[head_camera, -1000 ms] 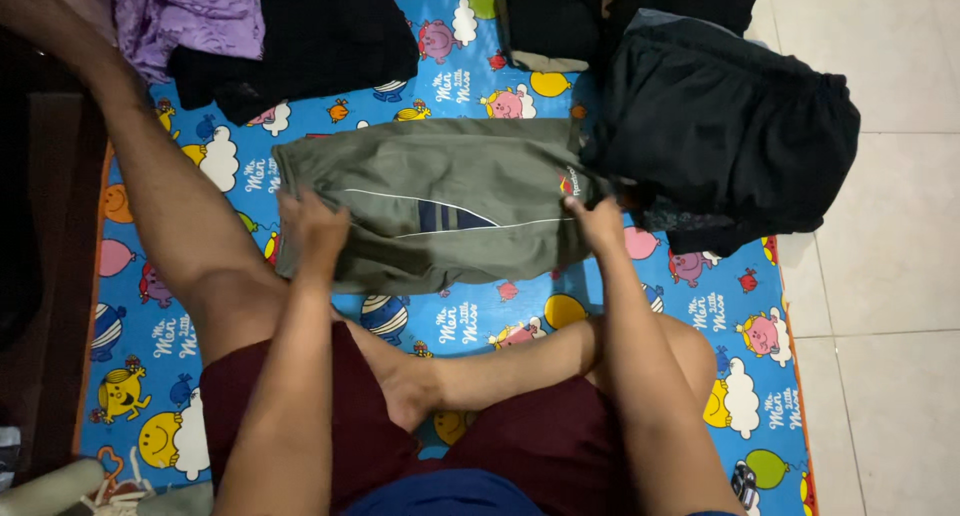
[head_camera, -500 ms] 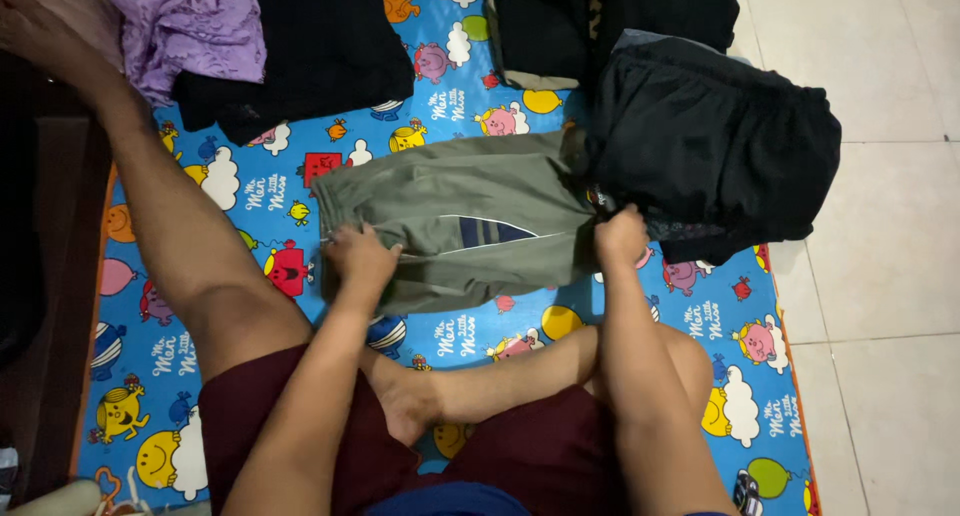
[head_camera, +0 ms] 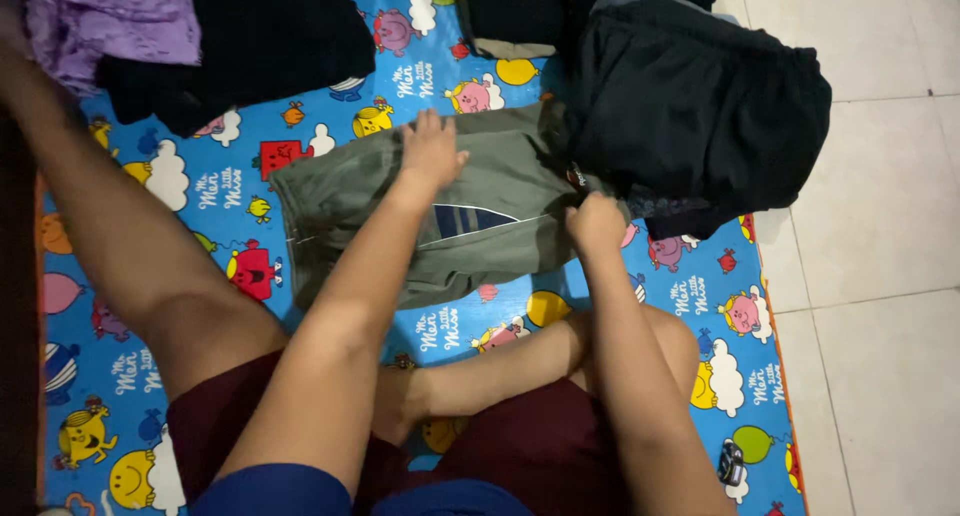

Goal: The person folds various items of clothing, including shorts, a graphic t-shirt, and an orange garment, and stacks them on a patterned mat.

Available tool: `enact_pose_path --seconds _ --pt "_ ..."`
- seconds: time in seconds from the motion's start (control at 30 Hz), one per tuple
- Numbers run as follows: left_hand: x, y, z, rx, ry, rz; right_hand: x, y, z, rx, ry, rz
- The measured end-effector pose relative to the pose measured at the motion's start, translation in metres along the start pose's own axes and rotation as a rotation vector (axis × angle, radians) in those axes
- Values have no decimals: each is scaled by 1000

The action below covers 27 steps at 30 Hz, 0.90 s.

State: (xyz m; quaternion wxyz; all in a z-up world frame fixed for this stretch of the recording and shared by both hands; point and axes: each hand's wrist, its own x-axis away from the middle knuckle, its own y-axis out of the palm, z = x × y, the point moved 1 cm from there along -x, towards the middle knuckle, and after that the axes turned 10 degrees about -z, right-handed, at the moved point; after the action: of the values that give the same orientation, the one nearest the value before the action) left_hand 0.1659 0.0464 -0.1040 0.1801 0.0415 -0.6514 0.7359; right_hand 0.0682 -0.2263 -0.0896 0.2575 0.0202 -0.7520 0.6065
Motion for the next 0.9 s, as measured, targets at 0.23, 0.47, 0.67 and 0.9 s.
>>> enact_pose_path --seconds 0.23,0.47,0.67,0.9 --pt "81 -14 64 169 108 239 -38 25 6 -73 17 -85" --pt "91 45 12 214 160 197 -27 16 -2 -94 19 -89" --pt "88 47 -29 152 187 140 -3 -16 -30 -217 45 -114" --pt "99 31 2 162 141 201 -18 18 -27 -538 4 -305"
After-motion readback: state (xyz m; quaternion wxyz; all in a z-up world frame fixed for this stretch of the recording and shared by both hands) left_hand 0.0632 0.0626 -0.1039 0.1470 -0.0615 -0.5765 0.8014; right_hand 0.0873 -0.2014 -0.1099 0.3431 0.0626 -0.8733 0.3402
